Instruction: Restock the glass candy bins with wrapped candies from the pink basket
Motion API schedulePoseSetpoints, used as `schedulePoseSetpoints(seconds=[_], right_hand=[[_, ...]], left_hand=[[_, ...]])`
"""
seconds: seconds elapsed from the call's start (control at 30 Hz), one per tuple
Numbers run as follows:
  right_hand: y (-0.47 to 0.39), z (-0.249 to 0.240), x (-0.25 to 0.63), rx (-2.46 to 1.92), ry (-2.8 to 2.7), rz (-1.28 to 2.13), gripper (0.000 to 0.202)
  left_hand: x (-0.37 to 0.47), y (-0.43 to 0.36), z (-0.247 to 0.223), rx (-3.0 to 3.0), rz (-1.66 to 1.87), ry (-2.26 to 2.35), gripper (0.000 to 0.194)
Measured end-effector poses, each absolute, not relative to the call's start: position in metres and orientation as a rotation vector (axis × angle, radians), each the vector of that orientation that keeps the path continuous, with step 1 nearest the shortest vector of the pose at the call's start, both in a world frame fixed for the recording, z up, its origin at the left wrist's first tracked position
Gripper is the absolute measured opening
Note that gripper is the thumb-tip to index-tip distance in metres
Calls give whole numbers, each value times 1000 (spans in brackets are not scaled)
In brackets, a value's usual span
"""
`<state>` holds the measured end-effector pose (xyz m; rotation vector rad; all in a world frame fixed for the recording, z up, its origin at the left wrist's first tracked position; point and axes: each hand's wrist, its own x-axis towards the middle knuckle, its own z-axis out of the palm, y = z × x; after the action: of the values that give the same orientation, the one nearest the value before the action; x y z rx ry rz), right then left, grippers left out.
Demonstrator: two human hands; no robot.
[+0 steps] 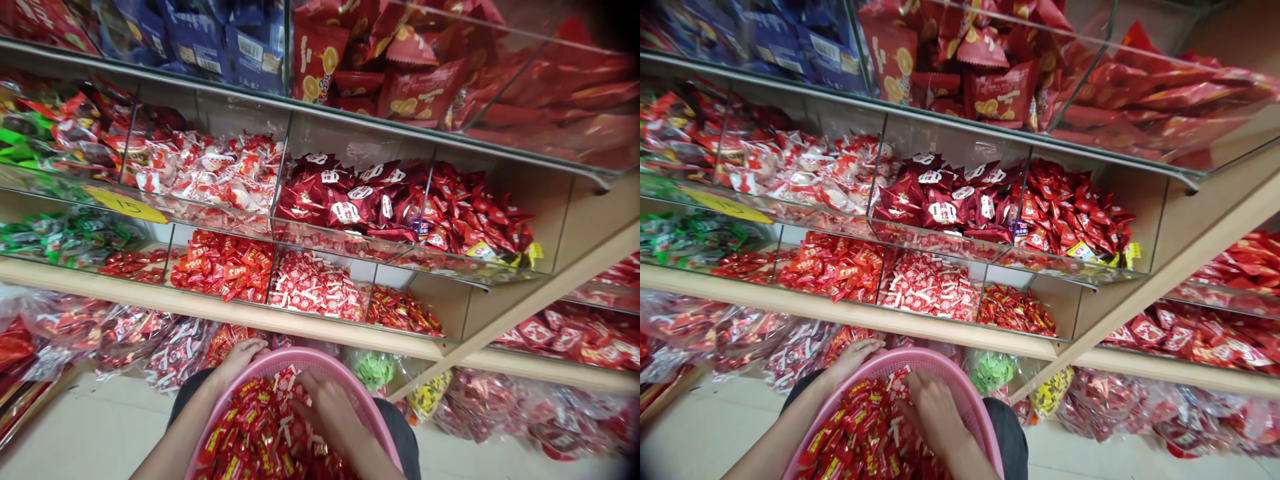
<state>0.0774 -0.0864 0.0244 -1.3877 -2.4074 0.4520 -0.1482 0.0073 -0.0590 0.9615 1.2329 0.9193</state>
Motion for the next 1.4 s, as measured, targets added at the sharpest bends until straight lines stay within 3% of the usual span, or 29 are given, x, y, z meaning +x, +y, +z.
schedulePoseSetpoints(seconds=[0.17,0.33,0.53,0.8,1.0,1.17,1.4], right_hand=[[-56,84,93,-1428,-2215,320,11],[-9,130,101,-1787,-2235,-56,17],[21,137,83,-2101,-2321,-185,40],[21,150,85,-2119,-2334,-92,37],[22,171,92,-1645,-2697,-35,37],[35,169,76,-1201,-2919,-89,26],[50,154,67,-1117,-3037,-28,37]], left_hand=[[-150,10,-66,944,932,1194,23],[-153,13,-75,943,936,1182,24],[-153,12,-74,921,948,1184,27],[-152,11,-69,951,937,1219,26],[-151,12,-72,913,942,1191,24],[-152,12,-71,923,925,1222,22],[-153,12,-70,901,919,1202,19]])
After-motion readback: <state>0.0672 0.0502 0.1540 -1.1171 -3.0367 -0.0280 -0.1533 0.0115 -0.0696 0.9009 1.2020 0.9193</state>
